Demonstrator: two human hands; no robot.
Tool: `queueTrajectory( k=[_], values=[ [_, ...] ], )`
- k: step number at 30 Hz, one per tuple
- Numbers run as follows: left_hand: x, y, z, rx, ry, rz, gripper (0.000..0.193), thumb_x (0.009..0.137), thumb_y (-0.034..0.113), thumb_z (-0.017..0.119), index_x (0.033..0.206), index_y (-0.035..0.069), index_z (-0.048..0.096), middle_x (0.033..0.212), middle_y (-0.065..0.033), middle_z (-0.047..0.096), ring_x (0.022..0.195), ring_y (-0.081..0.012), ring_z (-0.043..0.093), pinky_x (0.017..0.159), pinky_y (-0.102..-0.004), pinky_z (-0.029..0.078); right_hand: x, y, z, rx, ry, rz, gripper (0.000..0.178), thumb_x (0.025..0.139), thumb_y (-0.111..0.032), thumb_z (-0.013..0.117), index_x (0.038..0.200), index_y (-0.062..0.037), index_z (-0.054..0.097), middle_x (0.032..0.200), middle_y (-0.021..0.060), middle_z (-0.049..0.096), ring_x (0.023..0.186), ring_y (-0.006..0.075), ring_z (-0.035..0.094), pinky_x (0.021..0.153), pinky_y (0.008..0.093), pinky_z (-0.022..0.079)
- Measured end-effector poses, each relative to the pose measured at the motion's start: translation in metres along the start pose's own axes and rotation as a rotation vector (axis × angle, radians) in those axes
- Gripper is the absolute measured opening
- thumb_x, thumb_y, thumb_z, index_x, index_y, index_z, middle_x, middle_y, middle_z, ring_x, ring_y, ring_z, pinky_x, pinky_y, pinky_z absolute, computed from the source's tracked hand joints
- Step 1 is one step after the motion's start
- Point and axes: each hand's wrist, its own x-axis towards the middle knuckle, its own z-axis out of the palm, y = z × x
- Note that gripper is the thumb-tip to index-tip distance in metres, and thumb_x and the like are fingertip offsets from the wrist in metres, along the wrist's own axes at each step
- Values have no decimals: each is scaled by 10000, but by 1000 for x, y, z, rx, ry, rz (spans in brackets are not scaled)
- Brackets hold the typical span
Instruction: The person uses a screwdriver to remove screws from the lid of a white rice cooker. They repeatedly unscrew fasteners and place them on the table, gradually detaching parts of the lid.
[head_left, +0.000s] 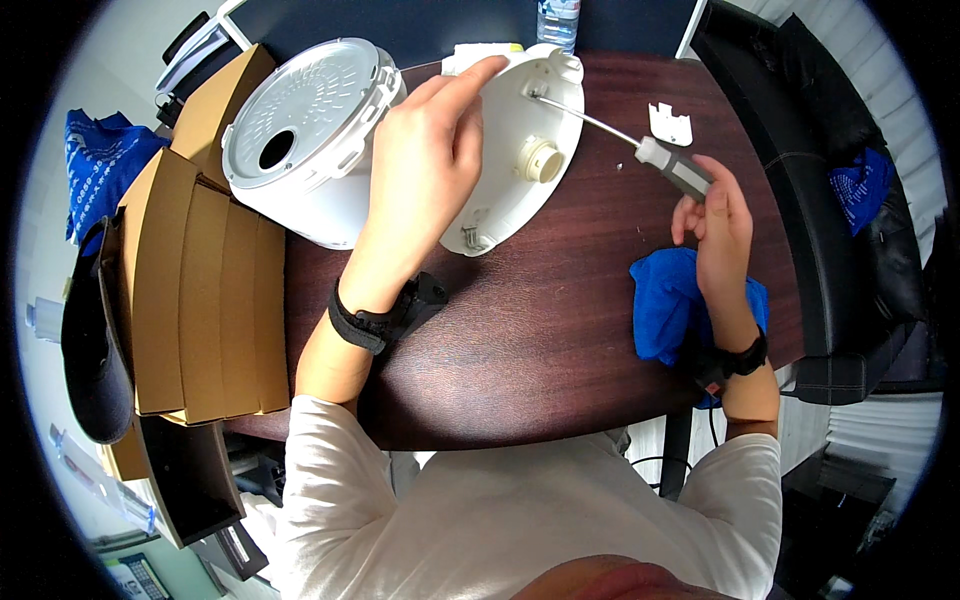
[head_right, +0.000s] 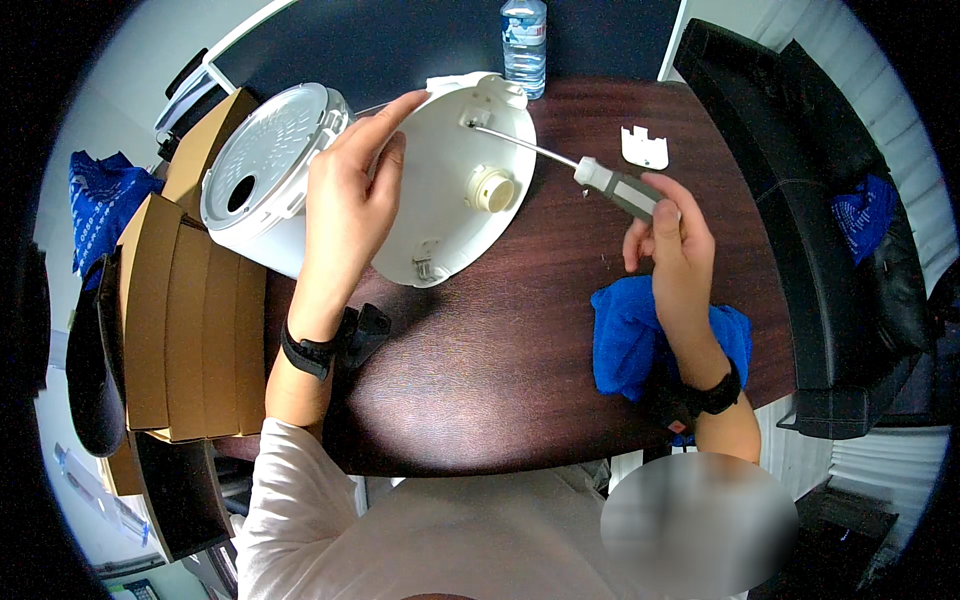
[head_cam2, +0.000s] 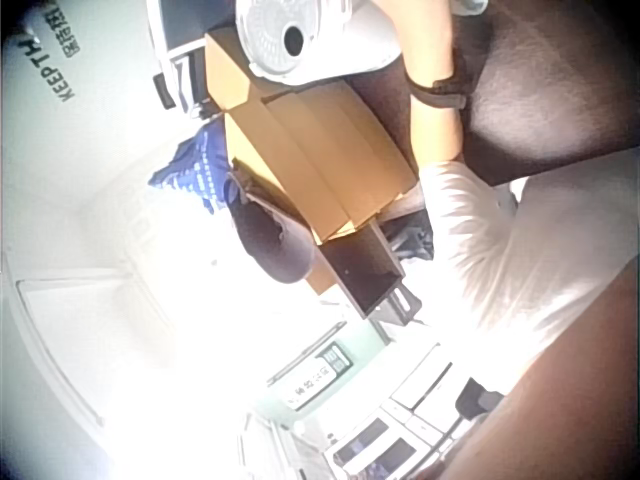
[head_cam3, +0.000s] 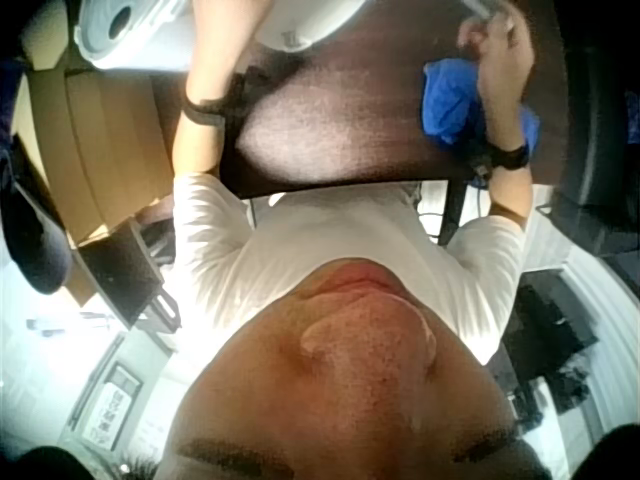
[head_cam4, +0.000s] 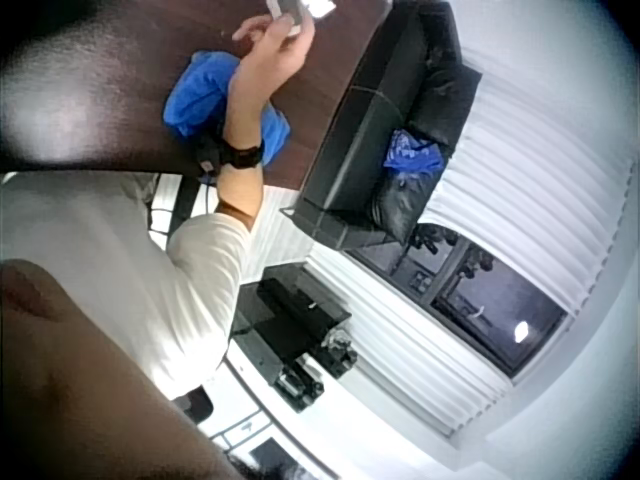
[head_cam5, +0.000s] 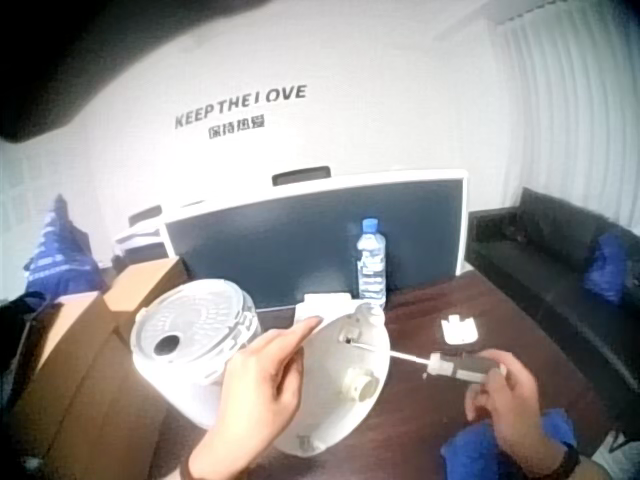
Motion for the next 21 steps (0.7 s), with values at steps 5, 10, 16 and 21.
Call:
queueTrajectory(
  k=[5,10,16,21],
  values=[
    [0,1,2,-35,15,32,363,863,-17,534,1185,113,639,914,-136,674,733,-225,645,662,-315,496,-2,8,-11,8,-71,-25,339,1025,-263,370,1256,-18,403,669,57,522,503,80,464,451,216,381],
    [-1,3,1,-27,7,10,356,862,-10,541,1183,109,639,928,-137,676,760,-239,656,676,-326,503,-1,4,-7,-14,-12,10,329,1018,-241,400,1257,-16,403,663,59,523,518,87,490,456,215,382],
    [-2,5,1,-7,5,9,351,862,0,547,1185,108,637,929,-135,674,770,-242,658,685,-331,509,2,-8,1,164,100,123,400,1004,-272,451,1266,30,464,653,35,527,506,75,491,454,207,405],
    [-3,6,2,-5,8,38,354,860,-1,550,1187,104,635,912,-126,673,762,-235,655,677,-329,505,0,-6,-13,144,-35,122,441,1005,-331,440,1262,24,486,600,5,497,434,49,440,387,185,361]
  ],
)
